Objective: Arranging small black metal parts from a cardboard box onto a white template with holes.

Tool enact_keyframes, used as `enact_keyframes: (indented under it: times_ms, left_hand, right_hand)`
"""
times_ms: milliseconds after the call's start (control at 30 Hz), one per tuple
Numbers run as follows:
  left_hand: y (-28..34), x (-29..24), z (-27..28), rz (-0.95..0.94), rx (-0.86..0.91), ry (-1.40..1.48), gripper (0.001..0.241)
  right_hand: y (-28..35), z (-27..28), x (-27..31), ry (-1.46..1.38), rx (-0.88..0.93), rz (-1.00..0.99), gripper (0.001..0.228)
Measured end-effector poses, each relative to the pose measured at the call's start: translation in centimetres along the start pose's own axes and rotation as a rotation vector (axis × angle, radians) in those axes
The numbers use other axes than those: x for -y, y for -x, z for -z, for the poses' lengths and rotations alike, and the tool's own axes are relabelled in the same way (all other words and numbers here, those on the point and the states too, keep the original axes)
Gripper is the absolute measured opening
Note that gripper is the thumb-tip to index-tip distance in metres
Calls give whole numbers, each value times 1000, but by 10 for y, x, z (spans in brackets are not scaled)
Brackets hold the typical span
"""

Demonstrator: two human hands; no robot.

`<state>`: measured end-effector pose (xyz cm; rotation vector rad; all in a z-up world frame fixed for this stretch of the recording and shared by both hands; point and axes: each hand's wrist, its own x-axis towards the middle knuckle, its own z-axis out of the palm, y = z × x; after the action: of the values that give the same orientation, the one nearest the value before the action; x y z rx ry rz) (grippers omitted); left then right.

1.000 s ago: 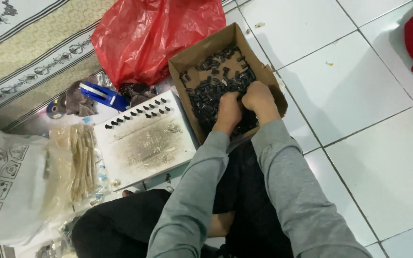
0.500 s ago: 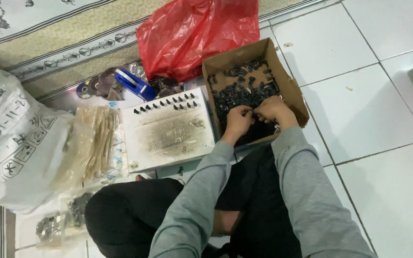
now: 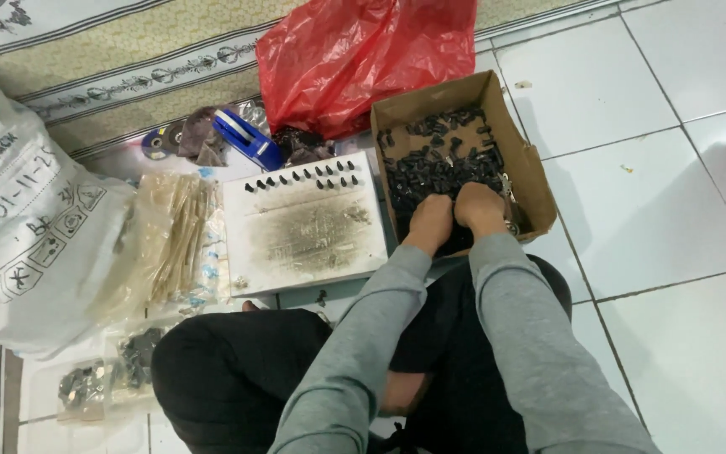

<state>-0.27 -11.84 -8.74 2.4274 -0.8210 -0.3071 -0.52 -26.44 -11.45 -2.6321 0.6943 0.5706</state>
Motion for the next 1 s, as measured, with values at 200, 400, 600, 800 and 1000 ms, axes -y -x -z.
enact_keyframes:
  times_ms: [200, 400, 600, 800, 1000]
  left_hand:
    - [22, -7, 59, 21, -55, 312, 20]
    - [91, 1, 172, 2, -91, 393, 21]
    - [144, 62, 207, 92, -206, 749, 18]
    - [170, 88, 199, 244, -457, 1285, 28]
    - [159, 99, 193, 215, -509, 1360, 22]
  right_hand:
    - [35, 33, 10, -164, -77, 26, 29]
    - [88, 66, 44, -541, -65, 160, 38]
    - [118, 49, 82, -900, -182, 477, 15]
    - [200, 32, 185, -1193, -234, 675, 10]
    - [187, 5, 202, -1163, -273, 696, 10]
